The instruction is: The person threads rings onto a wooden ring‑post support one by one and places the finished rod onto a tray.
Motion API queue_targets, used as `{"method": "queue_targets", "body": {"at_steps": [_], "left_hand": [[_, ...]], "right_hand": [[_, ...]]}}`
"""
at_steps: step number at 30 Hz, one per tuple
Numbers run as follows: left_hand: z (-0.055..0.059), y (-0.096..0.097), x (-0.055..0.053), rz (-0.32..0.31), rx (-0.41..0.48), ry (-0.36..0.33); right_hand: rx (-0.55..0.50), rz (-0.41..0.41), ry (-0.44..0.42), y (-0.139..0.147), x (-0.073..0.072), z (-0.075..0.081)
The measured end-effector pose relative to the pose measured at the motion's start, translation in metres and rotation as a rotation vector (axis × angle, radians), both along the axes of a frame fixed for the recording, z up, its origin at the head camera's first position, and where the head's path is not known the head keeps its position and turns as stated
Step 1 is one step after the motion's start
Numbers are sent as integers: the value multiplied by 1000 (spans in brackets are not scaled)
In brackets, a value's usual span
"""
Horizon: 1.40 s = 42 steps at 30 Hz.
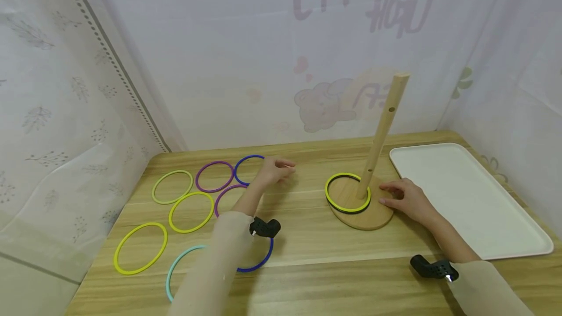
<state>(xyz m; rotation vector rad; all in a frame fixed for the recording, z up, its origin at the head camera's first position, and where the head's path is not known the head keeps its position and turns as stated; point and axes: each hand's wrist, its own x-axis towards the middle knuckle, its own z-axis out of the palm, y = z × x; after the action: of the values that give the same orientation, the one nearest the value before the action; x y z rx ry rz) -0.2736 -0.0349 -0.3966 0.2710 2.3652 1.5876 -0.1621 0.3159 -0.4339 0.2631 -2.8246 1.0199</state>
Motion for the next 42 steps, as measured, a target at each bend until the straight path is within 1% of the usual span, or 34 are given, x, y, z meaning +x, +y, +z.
{"method": "queue_targets", "body": {"at_steps": [3,6,10,13,17,19,25,28,32,39,42], "left_hand": [[1,-21,-5,16,-6,5],[2,-41,-8,28,-24,-9],[1,-66,-10,53,-27,-29],[-3,-84,-11,78,-30,-5],[-2,-109,-7,82,-116,72],[0,-120,-4,65,-165,96],[-1,-150,2,70,-253,121],[-4,-160,3,45,-264,121],[-5,-167,5,-13,-237,107],[-6,-171,7,-62,-285,127],[-6,-170,7,-77,-301,150]], "right_hand": [[-1,5,-1,0,0,-1],[-3,9,1,0,0,-1],[-7,13,2,-1,0,-2],[-5,14,6,-1,0,-3],[1,14,13,-2,0,-3],[2,12,15,-2,0,-2],[-5,8,5,-2,2,0],[-3,9,9,-1,2,0],[1,10,15,0,1,0],[4,12,21,0,1,-1],[5,12,27,-1,1,-1]]}}
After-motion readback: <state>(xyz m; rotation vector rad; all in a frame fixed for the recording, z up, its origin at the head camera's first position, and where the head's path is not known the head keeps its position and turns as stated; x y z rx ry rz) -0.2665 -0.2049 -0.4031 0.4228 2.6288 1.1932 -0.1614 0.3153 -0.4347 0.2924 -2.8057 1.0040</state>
